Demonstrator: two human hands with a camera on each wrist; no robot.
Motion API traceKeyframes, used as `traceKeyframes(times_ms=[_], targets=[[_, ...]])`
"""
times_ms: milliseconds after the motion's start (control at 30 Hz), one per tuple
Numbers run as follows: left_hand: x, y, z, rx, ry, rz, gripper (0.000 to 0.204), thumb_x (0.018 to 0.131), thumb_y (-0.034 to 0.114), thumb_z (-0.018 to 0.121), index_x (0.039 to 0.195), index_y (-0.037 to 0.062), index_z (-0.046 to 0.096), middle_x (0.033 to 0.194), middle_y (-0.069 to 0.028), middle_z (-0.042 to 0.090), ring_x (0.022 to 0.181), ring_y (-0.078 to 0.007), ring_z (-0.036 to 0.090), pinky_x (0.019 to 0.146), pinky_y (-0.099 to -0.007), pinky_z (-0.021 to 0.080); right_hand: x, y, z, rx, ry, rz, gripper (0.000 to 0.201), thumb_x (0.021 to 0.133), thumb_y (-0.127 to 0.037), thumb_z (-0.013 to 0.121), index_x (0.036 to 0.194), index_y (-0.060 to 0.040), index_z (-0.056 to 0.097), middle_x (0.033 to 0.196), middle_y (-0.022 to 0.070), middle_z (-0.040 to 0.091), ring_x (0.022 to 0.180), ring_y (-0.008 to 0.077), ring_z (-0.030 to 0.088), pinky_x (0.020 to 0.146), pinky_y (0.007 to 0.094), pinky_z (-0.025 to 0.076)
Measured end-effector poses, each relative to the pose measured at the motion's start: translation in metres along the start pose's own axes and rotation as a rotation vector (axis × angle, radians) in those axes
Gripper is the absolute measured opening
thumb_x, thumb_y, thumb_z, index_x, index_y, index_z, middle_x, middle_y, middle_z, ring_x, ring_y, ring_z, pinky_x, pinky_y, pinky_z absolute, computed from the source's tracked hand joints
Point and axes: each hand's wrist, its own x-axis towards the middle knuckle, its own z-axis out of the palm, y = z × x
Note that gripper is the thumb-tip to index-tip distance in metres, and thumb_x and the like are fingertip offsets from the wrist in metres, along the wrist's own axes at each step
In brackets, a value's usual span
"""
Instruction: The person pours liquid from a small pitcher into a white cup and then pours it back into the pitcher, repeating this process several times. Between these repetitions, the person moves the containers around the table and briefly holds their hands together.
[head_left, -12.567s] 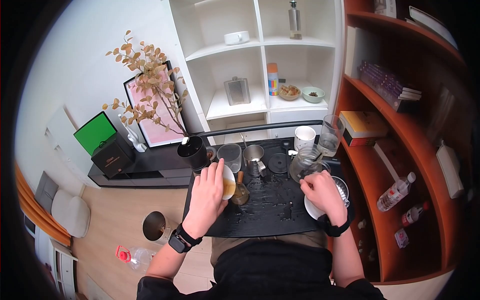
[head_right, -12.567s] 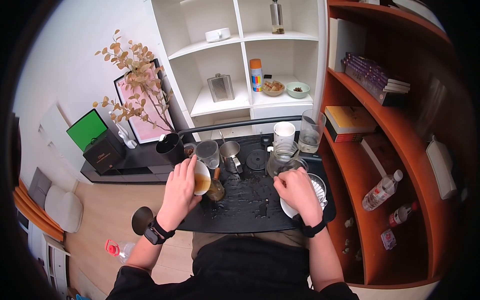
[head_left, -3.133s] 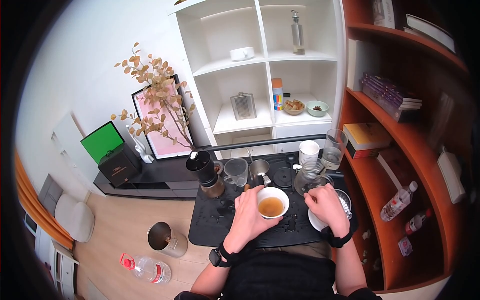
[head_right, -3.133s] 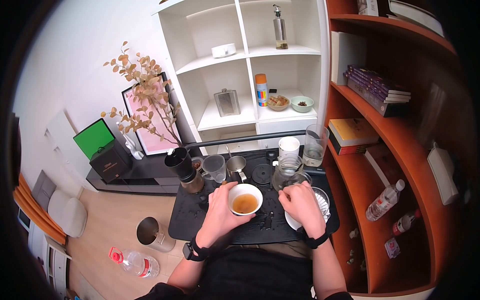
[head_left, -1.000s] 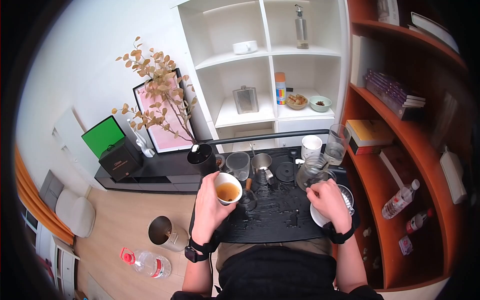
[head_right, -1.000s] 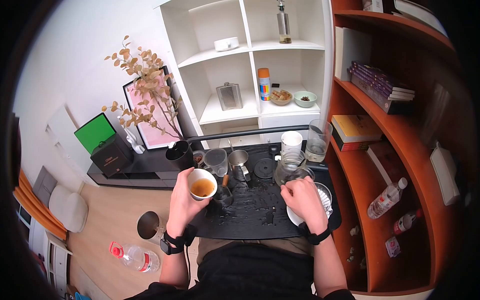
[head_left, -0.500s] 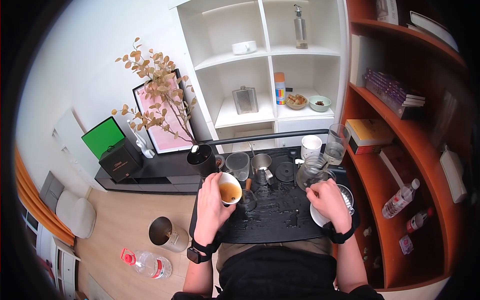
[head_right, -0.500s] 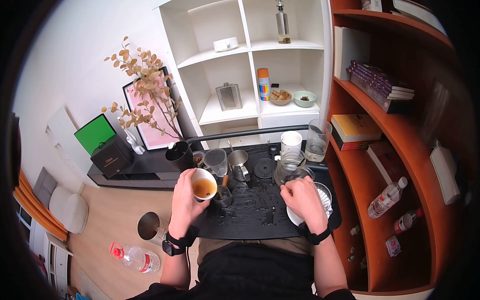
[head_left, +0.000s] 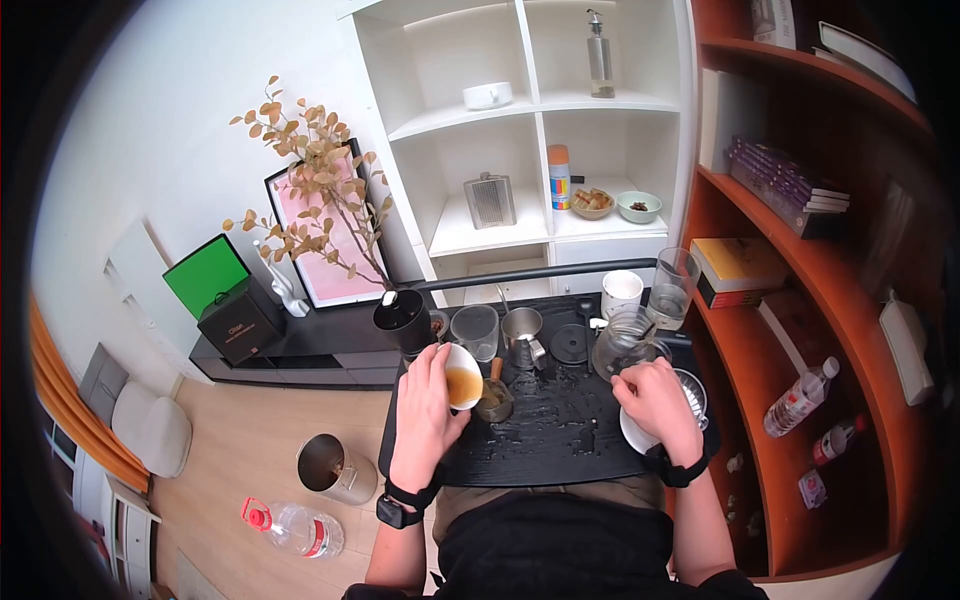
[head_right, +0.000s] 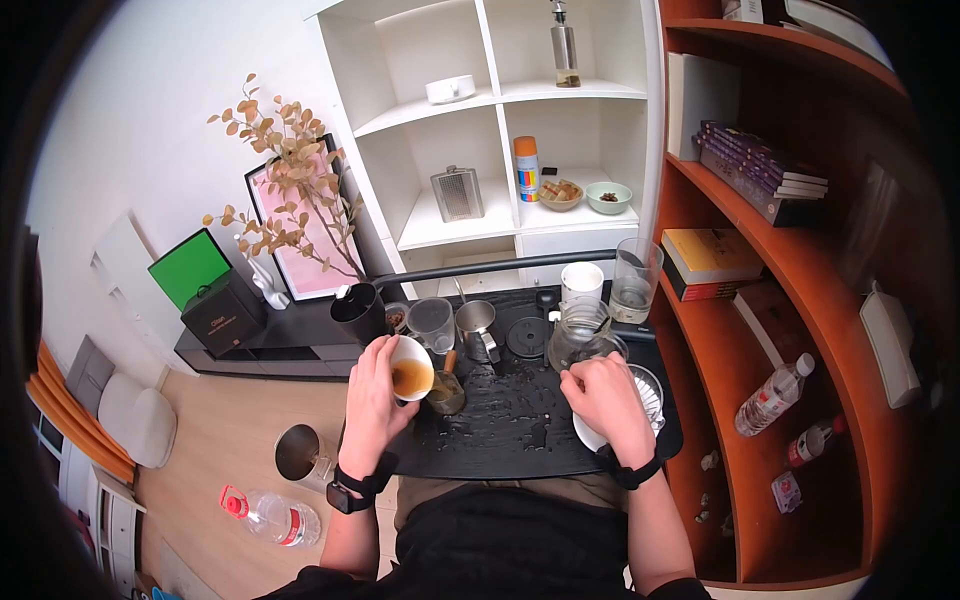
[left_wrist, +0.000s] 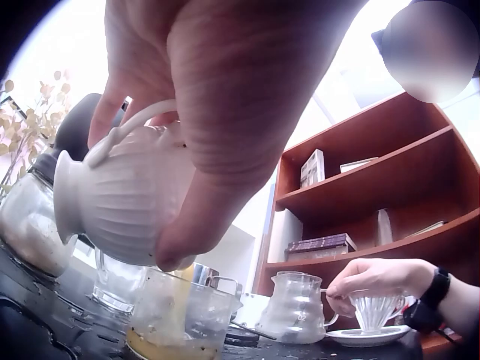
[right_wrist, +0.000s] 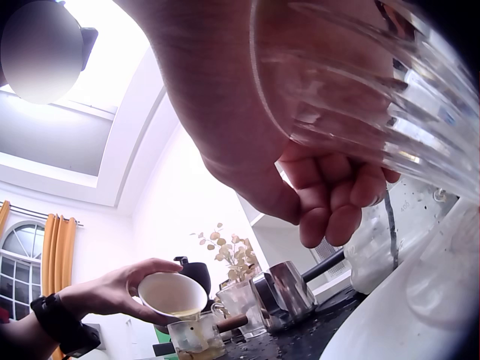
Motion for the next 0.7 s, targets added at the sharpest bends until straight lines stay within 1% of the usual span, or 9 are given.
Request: traceKeyframes(times_ms=[133, 367, 567, 633, 700], targets=[[0.001, 0.005, -0.006, 0.033, 0.0, 0.034, 0.114, 0.064, 0.001, 0.099, 0.167, 0.0021, 0.05, 0.164, -0.0206, 0.057, 0.149, -0.0437, 0.059, 0.121, -0.051, 0.05, 0.0, 0.0, 0.0, -0.004, 0.003, -0.001, 0.036, 0.104, -0.023, 0.072, 0.081, 0.0044, 0.075, 0.082, 0.0244, 0.073, 0.082, 0.0445, 0.068, 0.091, 0.0492, 0.05], [0.0, 0.007, -0.007, 0.036, 0.002, 0.066, 0.115, 0.064, 0.0, 0.099, 0.168, 0.0025, 0.049, 0.167, -0.0218, 0.055, 0.149, -0.0453, 0.058, 0.122, -0.0526, 0.049, -0.001, 0.001, 0.001, -0.006, 0.0, 0.001, 0.035, 0.104, -0.023, 0.072, 0.082, 0.0044, 0.076, 0.083, 0.0237, 0.074, 0.082, 0.0441, 0.068, 0.091, 0.0488, 0.05], [0.002, 0.013, -0.012, 0.059, -0.002, 0.098, 0.115, 0.065, -0.002, 0.097, 0.17, 0.0029, 0.049, 0.167, -0.0218, 0.054, 0.149, -0.0447, 0.057, 0.123, -0.0529, 0.048, -0.001, 0.0, 0.0, -0.013, -0.004, -0.001, 0.035, 0.104, -0.022, 0.073, 0.083, 0.0047, 0.077, 0.083, 0.0235, 0.075, 0.083, 0.0437, 0.069, 0.092, 0.0486, 0.05], [0.002, 0.014, -0.015, 0.079, -0.024, 0.115, 0.115, 0.066, -0.003, 0.096, 0.17, 0.0025, 0.048, 0.166, -0.0217, 0.054, 0.15, -0.0443, 0.056, 0.125, -0.053, 0.046, 0.0, -0.003, -0.002, -0.035, 0.005, -0.009, 0.035, 0.105, -0.02, 0.073, 0.082, 0.0052, 0.079, 0.084, 0.0256, 0.077, 0.083, 0.0439, 0.072, 0.094, 0.0485, 0.052], [0.003, 0.017, -0.016, 0.096, -0.03, 0.116, 0.115, 0.066, -0.002, 0.096, 0.17, 0.0024, 0.048, 0.166, -0.0217, 0.054, 0.151, -0.0439, 0.056, 0.126, -0.0533, 0.045, 0.0, -0.003, -0.002, -0.034, 0.005, -0.011, 0.035, 0.105, -0.02, 0.073, 0.082, 0.0052, 0.079, 0.084, 0.0255, 0.077, 0.083, 0.0439, 0.072, 0.094, 0.0484, 0.053]])
